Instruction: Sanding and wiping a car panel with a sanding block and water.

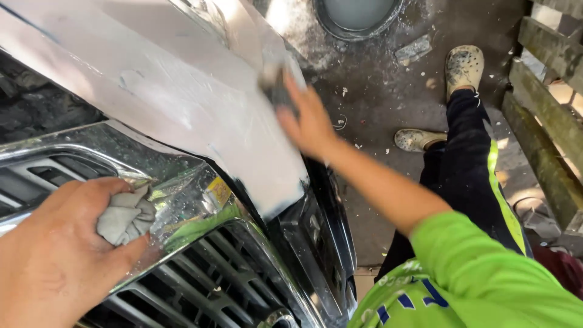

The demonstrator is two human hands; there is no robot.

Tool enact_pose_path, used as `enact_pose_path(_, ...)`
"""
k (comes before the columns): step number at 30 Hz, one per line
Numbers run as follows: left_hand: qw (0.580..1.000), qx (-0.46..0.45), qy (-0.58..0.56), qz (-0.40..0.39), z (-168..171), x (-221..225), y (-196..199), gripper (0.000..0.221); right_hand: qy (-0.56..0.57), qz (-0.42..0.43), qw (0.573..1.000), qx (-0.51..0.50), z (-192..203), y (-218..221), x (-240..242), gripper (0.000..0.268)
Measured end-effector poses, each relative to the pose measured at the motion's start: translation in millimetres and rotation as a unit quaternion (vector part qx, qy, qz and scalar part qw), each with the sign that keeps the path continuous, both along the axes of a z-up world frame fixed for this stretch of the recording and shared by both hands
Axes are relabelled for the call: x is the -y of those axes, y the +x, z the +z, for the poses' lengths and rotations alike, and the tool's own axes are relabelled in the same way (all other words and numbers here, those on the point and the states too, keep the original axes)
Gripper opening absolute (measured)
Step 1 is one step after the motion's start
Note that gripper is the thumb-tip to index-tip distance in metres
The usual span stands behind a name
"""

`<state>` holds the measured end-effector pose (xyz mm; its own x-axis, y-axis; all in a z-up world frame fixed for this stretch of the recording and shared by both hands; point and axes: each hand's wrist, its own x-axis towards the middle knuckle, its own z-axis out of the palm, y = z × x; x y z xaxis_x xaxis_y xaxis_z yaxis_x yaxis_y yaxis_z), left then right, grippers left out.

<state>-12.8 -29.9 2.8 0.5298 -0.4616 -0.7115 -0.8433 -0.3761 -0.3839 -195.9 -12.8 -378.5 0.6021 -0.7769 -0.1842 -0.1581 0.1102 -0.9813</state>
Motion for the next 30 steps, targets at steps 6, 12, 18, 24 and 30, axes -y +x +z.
enact_pose_path(6,0.999,-0.028,-0.041,0.01,0,0,4,0.072,-0.029,-0.016,0.999,-0.018,-3,-7,-7,0.075)
enact_pose_path(12,0.999,-0.007,0.038,0.005,-3,0,9,0.078,-0.088,-0.03,0.995,0.03,-21,-10,-36,0.07)
enact_pose_path(18,0.999,-0.009,-0.047,-0.008,-4,-5,-1,0.066,-0.04,-0.055,0.998,0.006,-11,-4,-10,0.071)
enact_pose_path(24,0.999,-0.02,-0.042,-0.028,-6,-6,5,0.063,-0.059,0.01,0.998,0.012,-25,-39,-83,0.076)
enact_pose_path(30,0.996,-0.032,-0.081,-0.03,-8,-17,10,0.064,0.047,-0.038,0.998,-0.022,-43,14,23,0.072)
